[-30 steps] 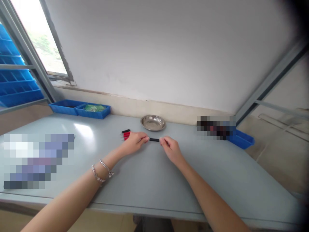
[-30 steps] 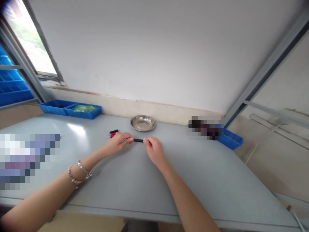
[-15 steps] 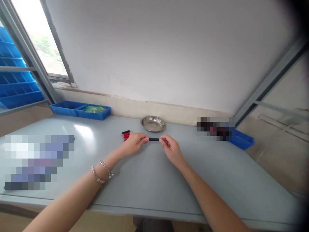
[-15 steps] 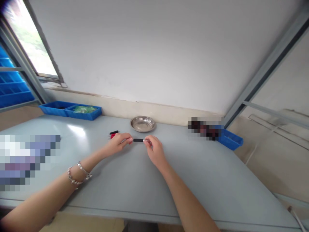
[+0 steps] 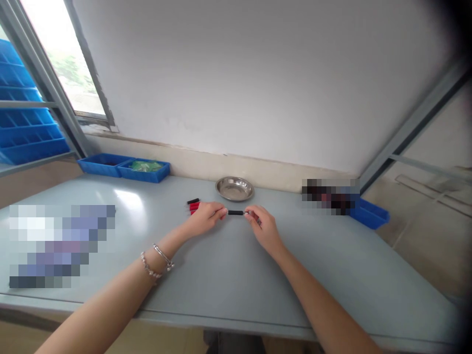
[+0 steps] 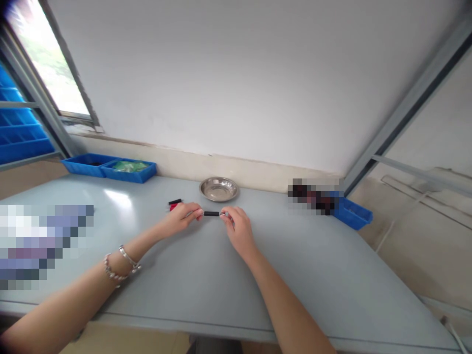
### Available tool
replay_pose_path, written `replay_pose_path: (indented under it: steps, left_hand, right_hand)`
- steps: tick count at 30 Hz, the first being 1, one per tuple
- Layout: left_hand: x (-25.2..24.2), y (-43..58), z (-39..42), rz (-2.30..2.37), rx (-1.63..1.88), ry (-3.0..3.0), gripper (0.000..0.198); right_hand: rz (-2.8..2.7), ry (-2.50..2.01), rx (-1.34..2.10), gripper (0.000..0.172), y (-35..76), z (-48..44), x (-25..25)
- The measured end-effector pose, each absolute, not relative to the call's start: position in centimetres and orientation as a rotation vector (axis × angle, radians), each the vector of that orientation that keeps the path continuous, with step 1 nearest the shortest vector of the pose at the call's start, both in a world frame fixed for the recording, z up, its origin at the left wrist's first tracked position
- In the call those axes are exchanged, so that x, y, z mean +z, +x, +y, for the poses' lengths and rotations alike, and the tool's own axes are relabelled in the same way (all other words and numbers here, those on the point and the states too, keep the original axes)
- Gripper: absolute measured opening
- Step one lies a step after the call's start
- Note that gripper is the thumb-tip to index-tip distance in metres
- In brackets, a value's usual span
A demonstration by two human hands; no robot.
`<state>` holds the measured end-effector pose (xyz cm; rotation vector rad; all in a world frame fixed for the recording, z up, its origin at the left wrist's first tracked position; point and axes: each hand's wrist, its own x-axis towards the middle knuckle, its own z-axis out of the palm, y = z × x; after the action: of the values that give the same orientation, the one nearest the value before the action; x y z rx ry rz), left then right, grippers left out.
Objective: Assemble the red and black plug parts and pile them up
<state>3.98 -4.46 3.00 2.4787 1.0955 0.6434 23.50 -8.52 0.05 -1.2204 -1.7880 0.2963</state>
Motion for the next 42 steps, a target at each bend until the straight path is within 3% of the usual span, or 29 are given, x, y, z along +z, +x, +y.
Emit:
replay_pose_path:
  steps: [10, 17, 30, 42]
  left_hand:
    - [2.83, 4.01, -4.36, 1.079, 0.637, 2.493, 0.036]
    - [2.69, 4.17, -4.47, 1.055, 0.607, 2.515, 0.036]
    - [2.8, 4.01, -4.36, 1.066, 0.639, 2.498, 0.035]
    - [2.57, 4.06, -4.28, 1.062, 0.64, 2.506, 0.034]
  right_hand:
    - [-1.761, -1.257, 0.358, 0.02, 23.54, -8.06, -0.61]
    - [-1.839, -1.282, 0.276, 0.034, 23.66, -7.83, -0.6]
    - [-1.772, -1.224, 0.41, 0.015, 23.42, -8.24, -0.27]
    - [-1.849, -1.246, 0.305, 0.032, 23.52, -8.04, -0.29]
